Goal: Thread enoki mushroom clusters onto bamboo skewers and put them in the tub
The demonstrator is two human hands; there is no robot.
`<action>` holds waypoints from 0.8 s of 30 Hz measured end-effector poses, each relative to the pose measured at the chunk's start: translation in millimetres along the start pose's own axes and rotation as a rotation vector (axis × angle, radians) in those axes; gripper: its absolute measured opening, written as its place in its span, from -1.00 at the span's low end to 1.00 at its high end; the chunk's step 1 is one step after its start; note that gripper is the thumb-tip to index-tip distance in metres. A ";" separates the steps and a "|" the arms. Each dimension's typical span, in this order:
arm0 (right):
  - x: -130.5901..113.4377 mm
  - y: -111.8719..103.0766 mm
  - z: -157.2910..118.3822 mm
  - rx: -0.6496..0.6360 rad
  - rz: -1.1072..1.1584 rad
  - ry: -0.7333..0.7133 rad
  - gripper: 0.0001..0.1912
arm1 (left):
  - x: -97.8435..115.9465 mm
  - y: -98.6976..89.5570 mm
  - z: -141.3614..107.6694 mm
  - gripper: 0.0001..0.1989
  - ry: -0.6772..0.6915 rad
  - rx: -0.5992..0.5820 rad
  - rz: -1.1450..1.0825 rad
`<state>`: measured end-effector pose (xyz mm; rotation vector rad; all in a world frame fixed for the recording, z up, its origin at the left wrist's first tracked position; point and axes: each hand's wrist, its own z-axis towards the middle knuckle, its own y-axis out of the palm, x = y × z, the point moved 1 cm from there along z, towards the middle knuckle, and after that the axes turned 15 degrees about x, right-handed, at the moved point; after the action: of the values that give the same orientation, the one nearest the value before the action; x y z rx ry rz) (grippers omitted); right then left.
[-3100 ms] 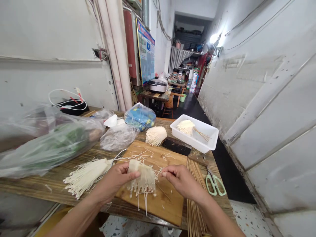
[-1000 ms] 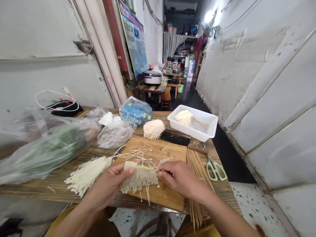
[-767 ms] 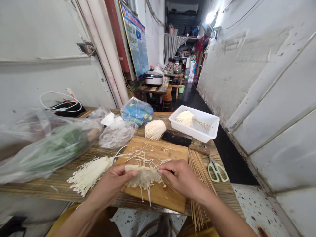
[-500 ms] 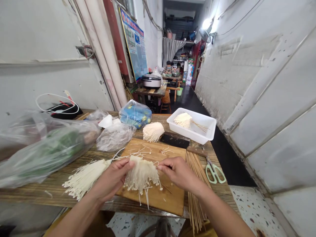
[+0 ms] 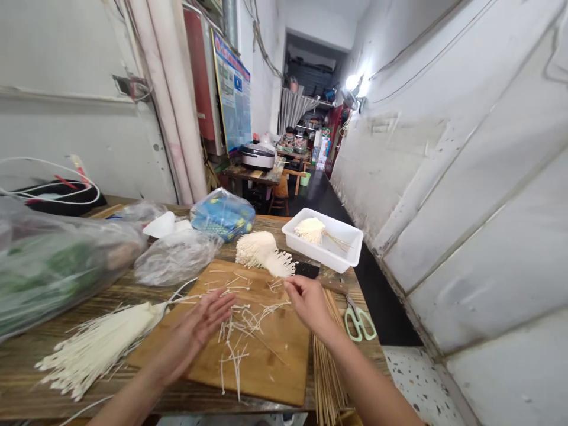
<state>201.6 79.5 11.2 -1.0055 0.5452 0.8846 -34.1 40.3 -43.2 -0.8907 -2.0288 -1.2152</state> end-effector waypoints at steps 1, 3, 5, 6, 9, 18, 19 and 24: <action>-3.4 5.9 -5.8 -0.008 -0.009 -0.029 -0.71 | -2.1 5.3 -1.8 -0.48 -0.052 -0.037 -0.095; -8.7 21.1 -20.2 -0.049 -0.020 -0.083 -0.74 | -2.5 15.5 -5.6 -0.46 -0.142 -0.077 -0.280; -12.4 36.7 -36.4 -0.106 -0.025 -0.135 -0.76 | 1.3 22.1 -9.3 -0.40 -0.188 -0.101 -0.430; -13.8 43.3 -44.2 -0.133 -0.028 -0.159 -0.76 | 4.1 23.5 -11.3 -0.37 -0.189 -0.123 -0.486; -17.6 55.8 -61.2 -0.182 -0.034 -0.206 -0.74 | 11.9 21.7 -18.0 -0.33 -0.162 -0.180 -0.575; -22.0 53.2 -68.2 -0.135 -0.007 -0.264 -0.77 | 25.4 24.7 -31.8 -0.38 -0.163 -0.120 -0.578; -20.9 49.7 -68.5 -0.109 -0.009 -0.272 -0.77 | 26.7 25.8 -33.8 -0.37 -0.146 -0.105 -0.549; -16.2 21.4 -51.3 0.102 -0.043 -0.313 -0.76 | 9.7 2.7 -33.6 -0.32 -0.183 0.105 -0.090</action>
<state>174.8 32.9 -10.3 -0.7649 0.2993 0.9443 -32.5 13.1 -21.0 -0.8970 -2.2773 -1.0970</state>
